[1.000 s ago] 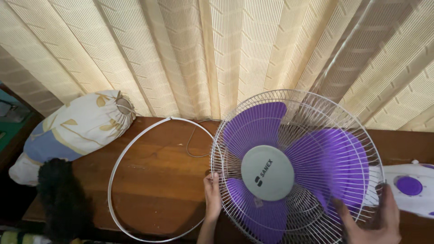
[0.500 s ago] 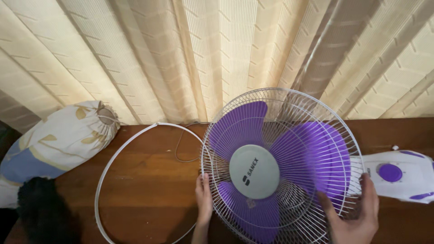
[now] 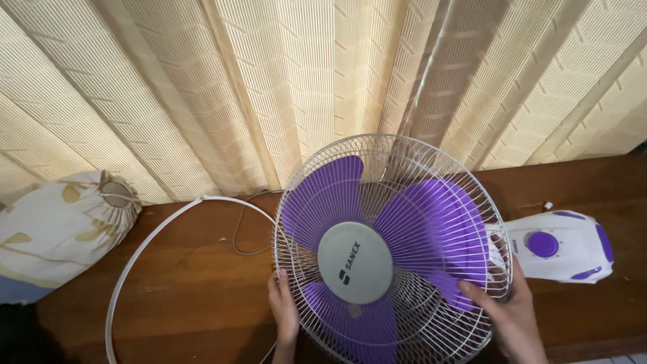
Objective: The person reassembles an electric fan on a wooden table. They fit the purple fan blades onto the motor shaft, tighten the central hub cap by hand, then align and attach the front wire grille over the blades and secure it to the fan housing.
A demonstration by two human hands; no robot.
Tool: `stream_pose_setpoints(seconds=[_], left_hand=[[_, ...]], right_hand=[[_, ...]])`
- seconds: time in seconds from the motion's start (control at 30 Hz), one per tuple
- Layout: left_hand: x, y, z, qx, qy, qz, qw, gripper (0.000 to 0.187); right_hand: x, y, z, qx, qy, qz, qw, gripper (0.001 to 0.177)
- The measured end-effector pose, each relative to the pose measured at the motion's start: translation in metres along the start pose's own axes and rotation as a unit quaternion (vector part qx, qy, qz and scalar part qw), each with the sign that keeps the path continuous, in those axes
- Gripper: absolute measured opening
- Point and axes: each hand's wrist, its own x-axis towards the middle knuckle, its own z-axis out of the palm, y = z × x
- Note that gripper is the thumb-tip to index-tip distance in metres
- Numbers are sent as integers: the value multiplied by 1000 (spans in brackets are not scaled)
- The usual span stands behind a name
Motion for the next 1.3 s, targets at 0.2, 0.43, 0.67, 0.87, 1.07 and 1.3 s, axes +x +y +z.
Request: stream_pose_setpoints(seconds=[0.2,0.43,0.67,0.87,1.07,1.3], left_hand=[[-9,9,4,16,8,-3,1000,56],[-17,11,23,-30,29,33,999,48],[-20,19,66,-28,36,36,998,48],[-27,17,98,-17,40,43,998,50],[-36,22,95,-3,22,19,1000,53],[-35,37,87,-34,-29,52,998,64]], right_hand=[[10,20,-4,68,-24,-57,996,90],[39,30,-18,65,-36,-76,994,89],[93,44,-44,95,-55,-102,989,87],[125,44,-66,38,-43,-124,991,88],[103,40,-56,-12,11,-220,975,93],[85,15,-38,-14,9,-250,968,95]])
